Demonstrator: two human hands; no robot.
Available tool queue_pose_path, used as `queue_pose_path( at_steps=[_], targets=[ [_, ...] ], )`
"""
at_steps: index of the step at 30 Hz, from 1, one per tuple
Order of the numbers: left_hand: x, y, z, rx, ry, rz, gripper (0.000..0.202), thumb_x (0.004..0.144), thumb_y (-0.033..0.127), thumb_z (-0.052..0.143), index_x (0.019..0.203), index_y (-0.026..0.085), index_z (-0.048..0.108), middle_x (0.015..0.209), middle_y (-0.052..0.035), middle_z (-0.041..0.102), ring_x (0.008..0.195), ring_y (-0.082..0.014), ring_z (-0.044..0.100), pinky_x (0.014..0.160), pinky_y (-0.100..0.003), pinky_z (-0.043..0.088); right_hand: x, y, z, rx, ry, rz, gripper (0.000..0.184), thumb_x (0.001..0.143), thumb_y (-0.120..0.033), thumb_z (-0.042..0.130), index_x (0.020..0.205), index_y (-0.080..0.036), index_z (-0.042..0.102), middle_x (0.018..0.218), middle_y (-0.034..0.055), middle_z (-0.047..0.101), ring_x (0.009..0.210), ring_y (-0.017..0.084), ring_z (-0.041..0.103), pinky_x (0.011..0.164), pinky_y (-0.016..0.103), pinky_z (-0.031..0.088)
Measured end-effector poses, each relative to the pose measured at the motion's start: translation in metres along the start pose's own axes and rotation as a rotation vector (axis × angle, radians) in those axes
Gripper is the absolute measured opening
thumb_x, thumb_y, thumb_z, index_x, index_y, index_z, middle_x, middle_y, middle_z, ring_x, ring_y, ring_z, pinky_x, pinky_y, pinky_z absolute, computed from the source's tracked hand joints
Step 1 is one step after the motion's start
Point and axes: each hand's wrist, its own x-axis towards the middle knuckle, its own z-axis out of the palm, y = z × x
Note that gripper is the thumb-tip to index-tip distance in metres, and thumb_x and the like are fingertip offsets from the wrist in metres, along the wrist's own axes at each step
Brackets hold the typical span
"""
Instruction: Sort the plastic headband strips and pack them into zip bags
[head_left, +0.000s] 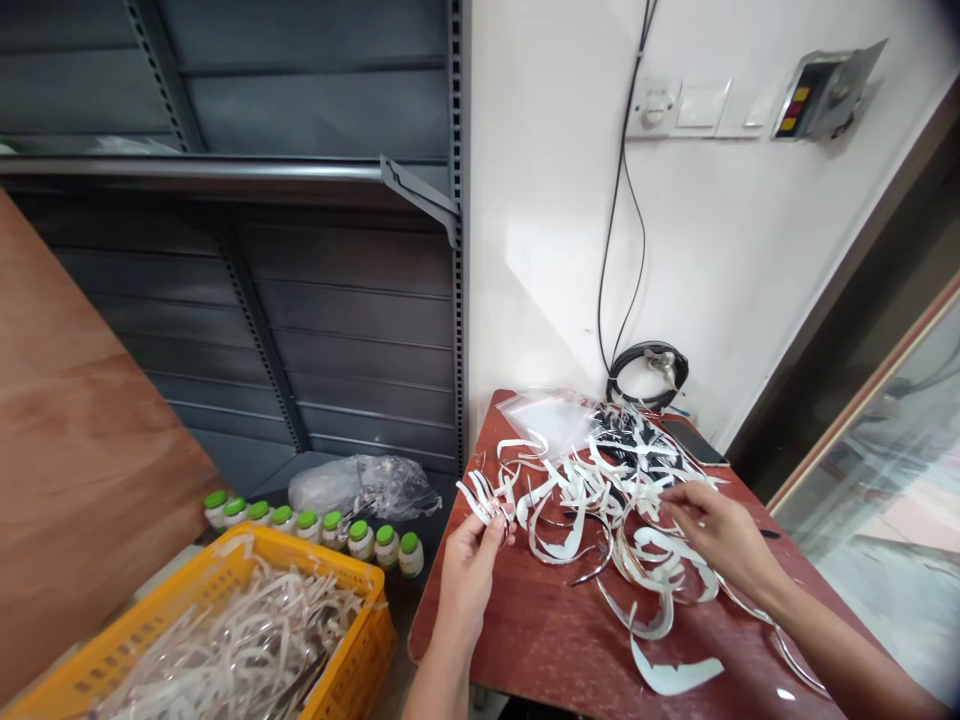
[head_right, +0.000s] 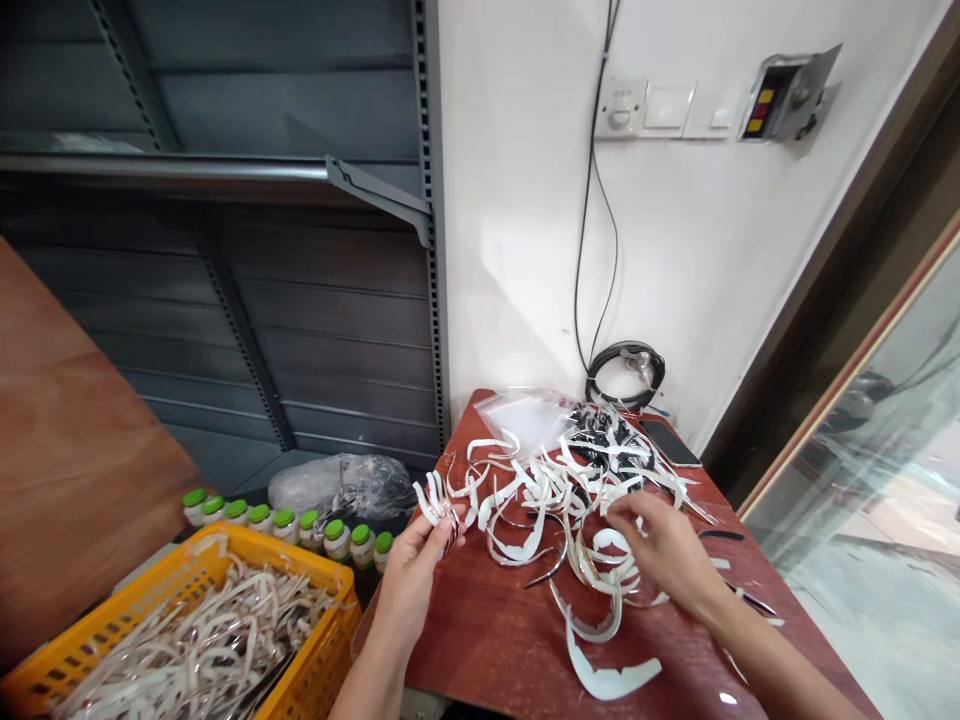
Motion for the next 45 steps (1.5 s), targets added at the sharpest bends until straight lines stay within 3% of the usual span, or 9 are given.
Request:
queue_pose_path(
  at_steps=[4, 9, 13, 18, 24, 31, 36, 40, 45],
  targets=[
    [0.001, 0.000, 0.002, -0.014, 0.004, -0.005, 0.034, 0.072, 0.039, 0.067, 0.096, 0.015, 0.070, 0.095, -0.0084, 0.070, 0.080, -0.0192, 0.061, 0.075, -0.030, 0.049, -0.022, -0.023, 0.014, -0.118, -0.336, -0.120, 0.012, 0.078, -0.036, 0.060, 0.079, -0.025, 0.064, 0.083, 0.0035, 0.064, 0.079, 0.022, 0.057, 0.070, 0.031, 0.042],
    [0.001, 0.000, 0.002, 0.012, -0.026, 0.030, 0.036, 0.075, 0.039, 0.065, 0.101, 0.015, 0.069, 0.090, -0.0078, 0.071, 0.077, -0.0184, 0.061, 0.074, -0.029, 0.049, -0.027, -0.017, 0.033, -0.286, -0.343, -0.102, 0.012, 0.073, -0.024, 0.060, 0.062, -0.020, 0.056, 0.074, 0.0037, 0.061, 0.074, 0.021, 0.054, 0.068, 0.030, 0.038],
    [0.000, 0.000, -0.001, 0.022, -0.013, 0.032, 0.035, 0.076, 0.038, 0.063, 0.103, 0.015, 0.068, 0.096, -0.0085, 0.069, 0.081, -0.0188, 0.060, 0.076, -0.031, 0.049, -0.007, -0.004, 0.018, -0.005, -0.350, 0.053, 0.023, 0.079, -0.035, 0.057, 0.063, -0.019, 0.056, 0.062, -0.0001, 0.058, 0.062, 0.017, 0.052, 0.057, 0.025, 0.036],
    [0.000, 0.001, -0.001, -0.016, 0.017, 0.002, 0.035, 0.072, 0.039, 0.067, 0.098, 0.016, 0.070, 0.097, -0.0082, 0.070, 0.083, -0.0196, 0.061, 0.074, -0.030, 0.050, 0.014, 0.000, -0.006, 0.484, -0.375, 0.207, 0.035, 0.075, -0.052, 0.063, 0.076, -0.018, 0.063, 0.066, 0.0000, 0.061, 0.061, 0.016, 0.054, 0.055, 0.024, 0.040],
    [0.001, -0.001, 0.001, 0.004, 0.014, 0.014, 0.034, 0.072, 0.040, 0.067, 0.097, 0.017, 0.071, 0.095, -0.0073, 0.071, 0.079, -0.0183, 0.061, 0.074, -0.029, 0.049, 0.018, 0.002, -0.007, 0.781, -0.317, 0.408, 0.040, 0.071, -0.060, 0.063, 0.080, -0.021, 0.059, 0.074, 0.0028, 0.065, 0.064, 0.019, 0.060, 0.057, 0.027, 0.046],
    [0.000, 0.000, -0.001, 0.012, -0.002, 0.023, 0.035, 0.075, 0.039, 0.064, 0.101, 0.016, 0.069, 0.093, -0.0072, 0.070, 0.080, -0.0175, 0.060, 0.075, -0.029, 0.048, 0.022, 0.025, 0.002, 0.467, -0.148, 0.266, 0.040, 0.072, -0.057, 0.062, 0.087, -0.019, 0.058, 0.077, 0.0047, 0.065, 0.069, 0.020, 0.060, 0.061, 0.029, 0.047],
    [0.002, 0.001, 0.000, 0.010, -0.010, 0.026, 0.035, 0.076, 0.038, 0.064, 0.103, 0.015, 0.069, 0.089, -0.0068, 0.070, 0.075, -0.0158, 0.059, 0.073, -0.027, 0.048, 0.034, 0.021, 0.011, 0.039, 0.034, 0.049, 0.033, 0.076, -0.043, 0.058, 0.101, -0.021, 0.059, 0.103, 0.0080, 0.064, 0.097, 0.028, 0.058, 0.084, 0.039, 0.044],
    [0.004, -0.001, -0.001, -0.028, -0.004, 0.002, 0.034, 0.074, 0.039, 0.066, 0.097, 0.014, 0.070, 0.096, -0.0090, 0.069, 0.079, -0.0179, 0.060, 0.072, -0.028, 0.049, 0.054, -0.013, 0.023, -0.099, -0.067, -0.155, 0.029, 0.081, -0.035, 0.052, 0.105, -0.020, 0.060, 0.108, 0.0086, 0.062, 0.104, 0.026, 0.054, 0.092, 0.038, 0.039],
    [0.003, -0.002, -0.001, -0.024, 0.019, 0.012, 0.035, 0.072, 0.039, 0.067, 0.096, 0.014, 0.071, 0.096, -0.0099, 0.069, 0.078, -0.0180, 0.061, 0.071, -0.028, 0.050, 0.094, -0.037, 0.061, -0.156, -0.274, -0.161, 0.044, 0.075, -0.030, 0.060, 0.117, -0.017, 0.057, 0.112, 0.0111, 0.060, 0.106, 0.025, 0.053, 0.092, 0.033, 0.038]
  ],
)
